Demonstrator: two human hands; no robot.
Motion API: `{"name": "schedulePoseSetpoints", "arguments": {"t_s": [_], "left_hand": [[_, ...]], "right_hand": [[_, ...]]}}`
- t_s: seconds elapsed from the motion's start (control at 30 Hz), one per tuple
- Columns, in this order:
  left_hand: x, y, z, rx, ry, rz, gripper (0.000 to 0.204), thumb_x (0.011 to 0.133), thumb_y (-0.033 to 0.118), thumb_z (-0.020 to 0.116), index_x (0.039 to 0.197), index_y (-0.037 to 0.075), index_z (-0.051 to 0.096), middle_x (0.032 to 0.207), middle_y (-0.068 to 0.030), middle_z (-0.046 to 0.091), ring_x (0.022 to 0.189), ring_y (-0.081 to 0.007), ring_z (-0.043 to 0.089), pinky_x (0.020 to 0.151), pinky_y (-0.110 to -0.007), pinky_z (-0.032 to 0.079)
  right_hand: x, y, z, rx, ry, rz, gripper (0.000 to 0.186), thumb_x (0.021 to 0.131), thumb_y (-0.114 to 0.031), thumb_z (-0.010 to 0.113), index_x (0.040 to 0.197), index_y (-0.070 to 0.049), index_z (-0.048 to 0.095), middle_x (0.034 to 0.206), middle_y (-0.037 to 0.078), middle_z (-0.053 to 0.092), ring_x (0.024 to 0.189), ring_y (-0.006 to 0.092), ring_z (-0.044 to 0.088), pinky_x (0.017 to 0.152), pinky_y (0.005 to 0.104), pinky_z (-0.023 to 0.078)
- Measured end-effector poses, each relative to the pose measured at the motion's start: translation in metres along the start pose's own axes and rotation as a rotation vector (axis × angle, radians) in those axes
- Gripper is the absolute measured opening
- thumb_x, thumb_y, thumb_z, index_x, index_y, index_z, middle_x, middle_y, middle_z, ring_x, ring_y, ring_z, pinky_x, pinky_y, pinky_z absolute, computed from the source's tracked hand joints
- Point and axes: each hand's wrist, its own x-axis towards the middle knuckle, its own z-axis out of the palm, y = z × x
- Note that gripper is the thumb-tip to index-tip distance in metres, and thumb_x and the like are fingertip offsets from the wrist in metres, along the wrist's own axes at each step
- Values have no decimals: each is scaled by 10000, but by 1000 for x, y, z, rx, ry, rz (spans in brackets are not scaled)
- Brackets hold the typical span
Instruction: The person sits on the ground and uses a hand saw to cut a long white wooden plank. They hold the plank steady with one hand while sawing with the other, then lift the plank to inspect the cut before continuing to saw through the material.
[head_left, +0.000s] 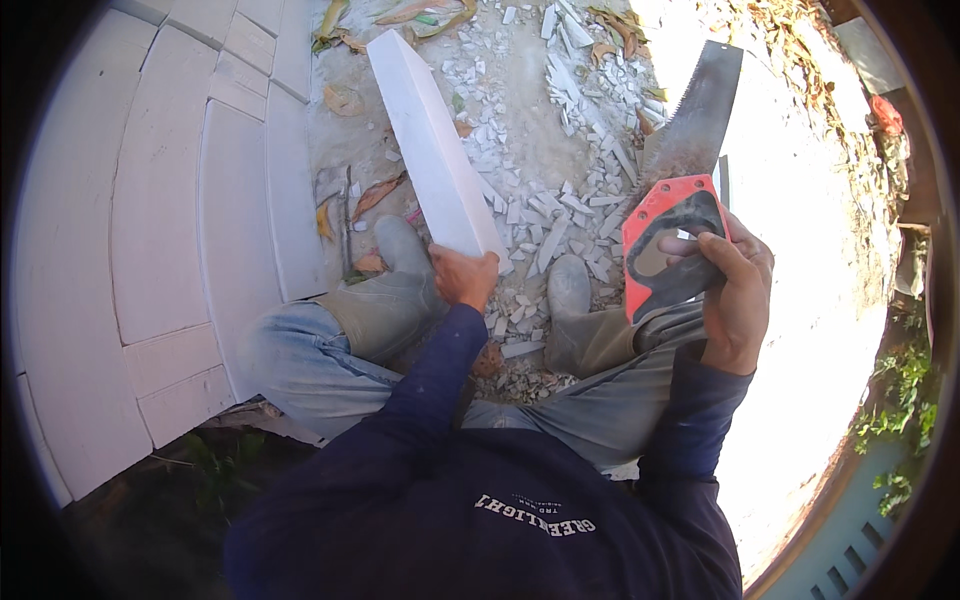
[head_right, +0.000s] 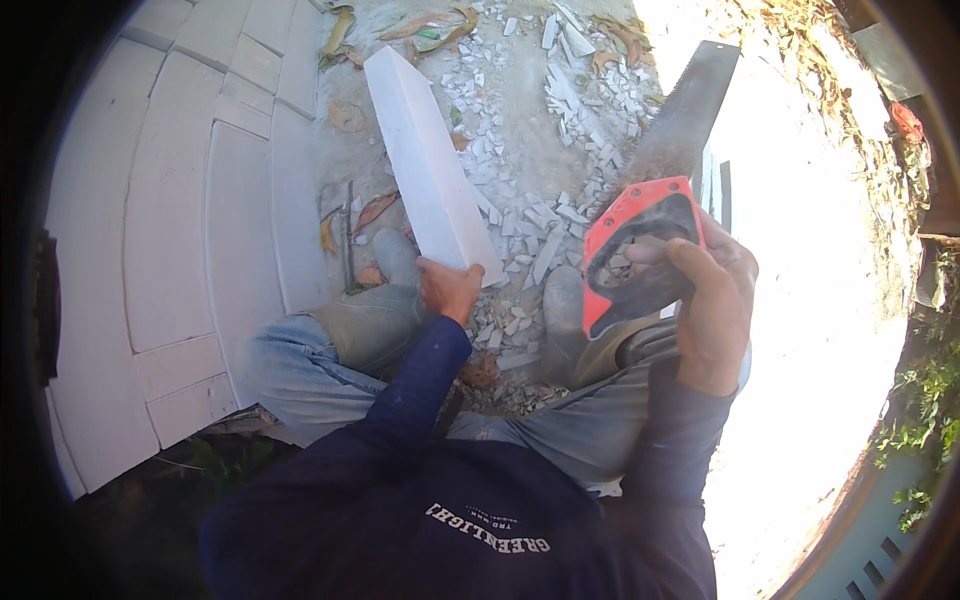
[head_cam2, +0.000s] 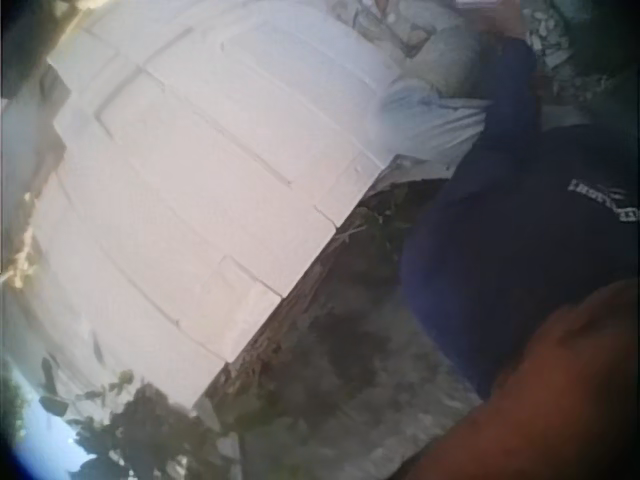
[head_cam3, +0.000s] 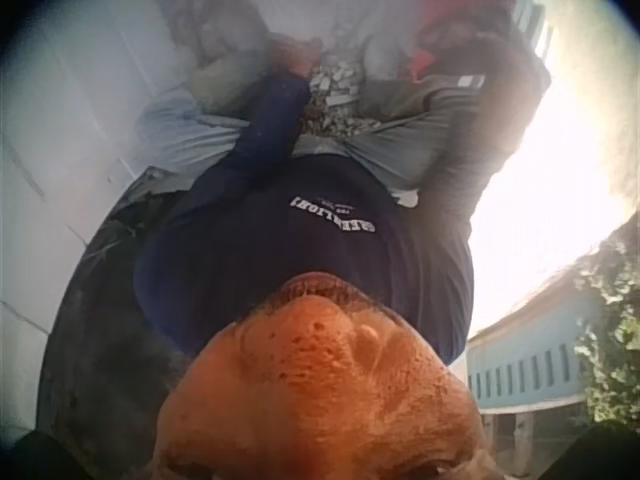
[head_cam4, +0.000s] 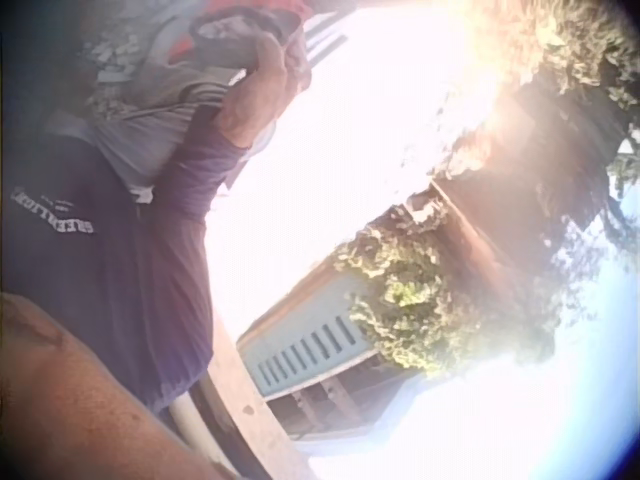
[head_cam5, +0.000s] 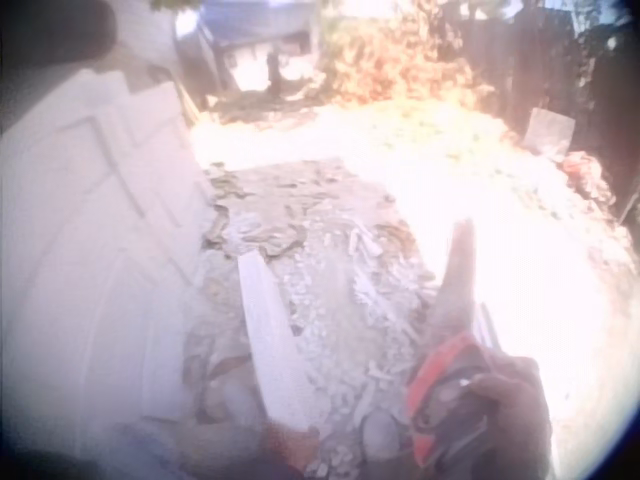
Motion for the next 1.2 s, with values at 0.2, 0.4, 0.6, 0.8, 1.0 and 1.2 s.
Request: {"name": "schedulePoseSetpoints", "arguments": {"t_s": [0.2,0.4,0.6,0.8,1.0,1.2], "left_hand": [[-14,-31,3,6,76,200,990,692,295,814,1444,-74,288,1318,-310,515,1222,-460,561,1019,-550,471],[104,74,-10,166,148,283,1178,720,387,834,1564,-73,153,1374,-315,501,1297,-451,513,1077,-579,414],[201,102,-14,47,45,121,1111,636,378,873,1449,-148,328,1346,-314,586,1235,-424,612,1042,-472,498],[188,85,-8,42,125,192,856,590,310,896,1216,-150,537,1144,-285,690,1022,-399,711,963,-430,545],[123,56,2,-204,79,235,810,516,227,910,1169,-101,561,1119,-288,694,1050,-437,694,954,-455,542],[98,95,4,-162,41,297,805,531,229,907,1203,-48,564,1138,-255,700,1061,-429,690,950,-475,542]], "right_hand": [[-1,3,-6,34,-34,-20,532,843,-57,497,1320,153,607,898,204,758,745,221,720,721,293,573],[0,5,-8,97,-20,-31,530,839,-57,506,1310,166,604,932,200,755,801,229,733,761,310,588],[0,-2,1,97,14,-5,516,830,-32,507,1293,170,613,985,200,747,842,229,732,781,310,588],[-2,-5,9,115,79,10,497,829,-28,505,1271,164,629,976,196,746,820,212,728,759,304,580],[-1,-5,9,123,120,26,509,823,-38,516,1278,163,624,948,179,745,798,195,728,731,290,576],[4,-6,8,66,82,32,581,833,-84,574,1369,139,571,962,193,766,761,189,742,698,272,585]]}}
